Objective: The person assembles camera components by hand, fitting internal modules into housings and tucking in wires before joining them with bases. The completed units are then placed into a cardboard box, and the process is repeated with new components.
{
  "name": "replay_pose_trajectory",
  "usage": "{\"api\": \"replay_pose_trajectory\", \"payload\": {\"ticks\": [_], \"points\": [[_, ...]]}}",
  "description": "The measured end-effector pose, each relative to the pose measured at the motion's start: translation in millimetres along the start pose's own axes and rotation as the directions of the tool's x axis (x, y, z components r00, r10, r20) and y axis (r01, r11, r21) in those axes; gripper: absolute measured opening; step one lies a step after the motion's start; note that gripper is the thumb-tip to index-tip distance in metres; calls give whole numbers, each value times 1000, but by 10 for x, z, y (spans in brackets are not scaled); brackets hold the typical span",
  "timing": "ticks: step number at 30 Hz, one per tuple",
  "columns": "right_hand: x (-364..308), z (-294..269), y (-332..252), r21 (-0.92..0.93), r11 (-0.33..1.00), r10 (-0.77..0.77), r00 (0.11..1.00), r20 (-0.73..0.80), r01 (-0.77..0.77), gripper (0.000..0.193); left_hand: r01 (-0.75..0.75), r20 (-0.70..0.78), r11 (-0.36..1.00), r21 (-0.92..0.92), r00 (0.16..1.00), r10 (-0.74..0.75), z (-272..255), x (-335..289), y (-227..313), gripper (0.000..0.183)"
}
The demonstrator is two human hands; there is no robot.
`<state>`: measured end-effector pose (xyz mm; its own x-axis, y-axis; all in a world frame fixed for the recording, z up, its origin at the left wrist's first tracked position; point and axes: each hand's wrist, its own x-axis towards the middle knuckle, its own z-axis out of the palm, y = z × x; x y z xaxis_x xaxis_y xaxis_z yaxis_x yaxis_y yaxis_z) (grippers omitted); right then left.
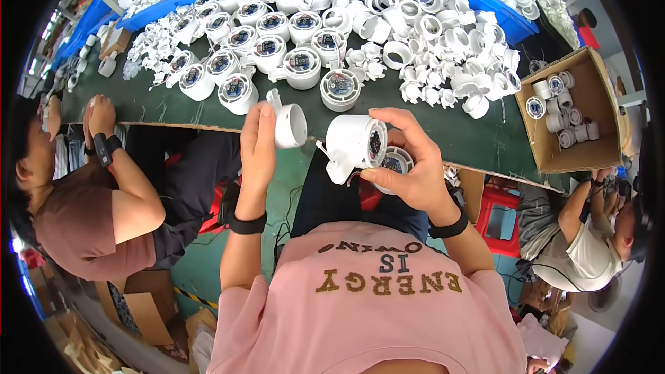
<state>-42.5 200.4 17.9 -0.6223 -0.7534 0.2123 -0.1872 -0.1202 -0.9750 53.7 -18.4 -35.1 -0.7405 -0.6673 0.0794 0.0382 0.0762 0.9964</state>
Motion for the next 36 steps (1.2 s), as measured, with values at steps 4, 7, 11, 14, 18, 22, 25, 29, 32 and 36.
{"api": "replay_pose_trajectory", "payload": {"ticks": [4,7,11,14,18,22,25,29,32,36], "points": [[-27,-6,23,15,1000,9,1000,-26,-9,68,-277,-42,866,416,946,322,145,193,38,30],[-32,-19,25,3,1000,28,999,-25,-28,68,-268,-29,888,374,953,301,181,363,-3,30],[-45,-15,42,23,998,55,998,-30,-54,69,-290,-50,744,602,916,398,125,475,-189,31],[-62,-27,71,10,998,68,997,-29,-67,69,-202,-110,827,525,947,302,189,452,-30,31],[-57,-11,88,-24,999,29,998,-50,-30,69,-276,-192,849,451,899,394,107,483,-115,30],[-52,-19,133,-28,997,66,995,-72,-68,69,-335,-170,833,440,880,444,112,423,-177,30],[-41,-24,184,-39,998,51,996,-79,-54,68,-348,-154,799,490,868,472,98,347,-164,30],[-24,3,214,-37,999,36,995,-88,-40,68,-386,-111,724,572,838,535,117,210,-57,28],[-16,13,205,-56,997,46,995,-87,-51,68,-433,-75,656,618,798,598,124,127,-7,26],[-4,33,166,37,987,157,985,-69,-155,67,-438,-77,867,237,881,467,132,-192,37,28]]}}
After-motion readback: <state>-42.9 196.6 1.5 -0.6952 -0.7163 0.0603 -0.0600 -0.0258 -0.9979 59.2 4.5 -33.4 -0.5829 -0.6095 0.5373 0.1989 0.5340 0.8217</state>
